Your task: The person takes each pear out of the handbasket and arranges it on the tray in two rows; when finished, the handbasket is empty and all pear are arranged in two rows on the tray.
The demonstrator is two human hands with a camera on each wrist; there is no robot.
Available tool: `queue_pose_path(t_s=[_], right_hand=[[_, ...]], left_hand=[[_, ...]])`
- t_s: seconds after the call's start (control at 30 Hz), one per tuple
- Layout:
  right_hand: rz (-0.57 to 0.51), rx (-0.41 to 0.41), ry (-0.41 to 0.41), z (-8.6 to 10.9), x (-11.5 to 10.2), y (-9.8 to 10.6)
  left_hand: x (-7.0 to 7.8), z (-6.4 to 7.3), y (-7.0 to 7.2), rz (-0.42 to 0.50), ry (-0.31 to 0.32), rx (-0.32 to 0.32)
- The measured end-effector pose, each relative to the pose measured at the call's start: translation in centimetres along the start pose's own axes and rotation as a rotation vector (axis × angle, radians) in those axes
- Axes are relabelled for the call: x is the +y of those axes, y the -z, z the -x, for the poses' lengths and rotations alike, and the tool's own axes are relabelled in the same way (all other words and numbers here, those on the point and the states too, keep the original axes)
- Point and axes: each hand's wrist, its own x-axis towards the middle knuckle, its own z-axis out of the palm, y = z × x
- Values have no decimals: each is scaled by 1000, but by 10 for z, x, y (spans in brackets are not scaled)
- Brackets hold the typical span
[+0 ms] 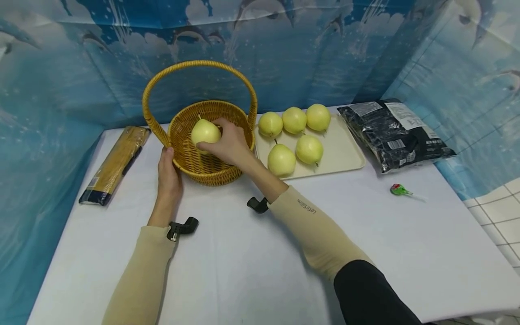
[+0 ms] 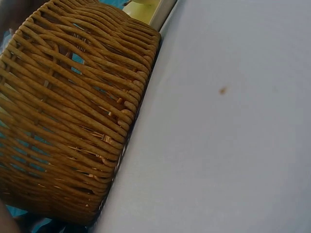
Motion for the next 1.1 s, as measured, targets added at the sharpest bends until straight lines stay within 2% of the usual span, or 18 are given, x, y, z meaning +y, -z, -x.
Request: queue_pose_path(t_s=[0.27, 0.47, 0.7, 0.9, 1.1], right_hand=[[-42, 59, 84, 17, -2, 6], [-43, 82, 114, 29, 0, 16], [-46, 72, 195, 39, 7, 36], [-45, 48, 189, 50, 17, 53], [-71, 43, 221, 60, 30, 71]], left_hand=[[-1, 0, 0, -23, -4, -8], [0, -2, 1, -34, -16, -5], [-1, 0, 3, -7, -16, 11], [-5, 0, 4, -1, -17, 26], [-6, -1, 1, 13, -35, 14]])
